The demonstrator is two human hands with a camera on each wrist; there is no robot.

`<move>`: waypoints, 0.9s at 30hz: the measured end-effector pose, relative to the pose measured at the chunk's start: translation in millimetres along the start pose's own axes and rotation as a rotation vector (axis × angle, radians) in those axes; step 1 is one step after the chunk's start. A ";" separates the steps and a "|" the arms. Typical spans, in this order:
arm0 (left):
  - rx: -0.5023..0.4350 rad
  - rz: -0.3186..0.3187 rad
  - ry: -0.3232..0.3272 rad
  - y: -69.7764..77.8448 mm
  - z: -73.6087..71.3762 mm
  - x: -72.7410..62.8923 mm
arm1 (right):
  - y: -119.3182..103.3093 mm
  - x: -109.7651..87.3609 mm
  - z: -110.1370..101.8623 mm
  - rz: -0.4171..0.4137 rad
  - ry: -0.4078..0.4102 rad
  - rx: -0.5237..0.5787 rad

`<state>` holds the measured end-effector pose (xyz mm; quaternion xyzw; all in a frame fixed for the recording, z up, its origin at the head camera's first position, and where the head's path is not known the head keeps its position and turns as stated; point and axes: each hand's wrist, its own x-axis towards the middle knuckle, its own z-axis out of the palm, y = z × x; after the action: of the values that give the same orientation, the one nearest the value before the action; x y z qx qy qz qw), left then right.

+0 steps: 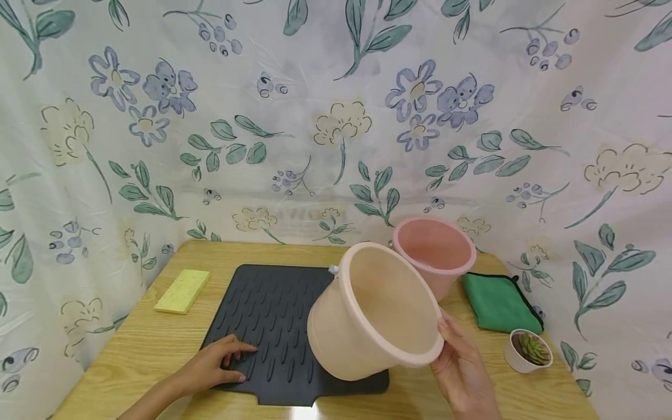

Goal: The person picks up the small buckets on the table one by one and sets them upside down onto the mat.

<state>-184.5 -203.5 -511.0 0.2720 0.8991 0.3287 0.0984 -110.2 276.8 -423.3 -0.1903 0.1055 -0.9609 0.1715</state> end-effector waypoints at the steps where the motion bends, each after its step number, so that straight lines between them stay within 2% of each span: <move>1: -0.002 0.003 0.001 0.2 -0.2 -0.2 | 1.5 1.6 0.2 -0.005 0.000 0.009; 17: 0.011 0.001 -0.028 2.9 -2.0 2.6 | 16.8 16.1 -3.4 -0.075 0.011 -0.011; 27: 0.012 -0.008 -0.034 4.3 -2.6 5.0 | 28.3 16.9 -7.6 -0.057 0.020 0.067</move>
<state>-187.8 -199.4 -506.2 0.2744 0.9003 0.3184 0.1134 -119.7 245.7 -432.1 -0.1778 0.0695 -0.9702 0.1491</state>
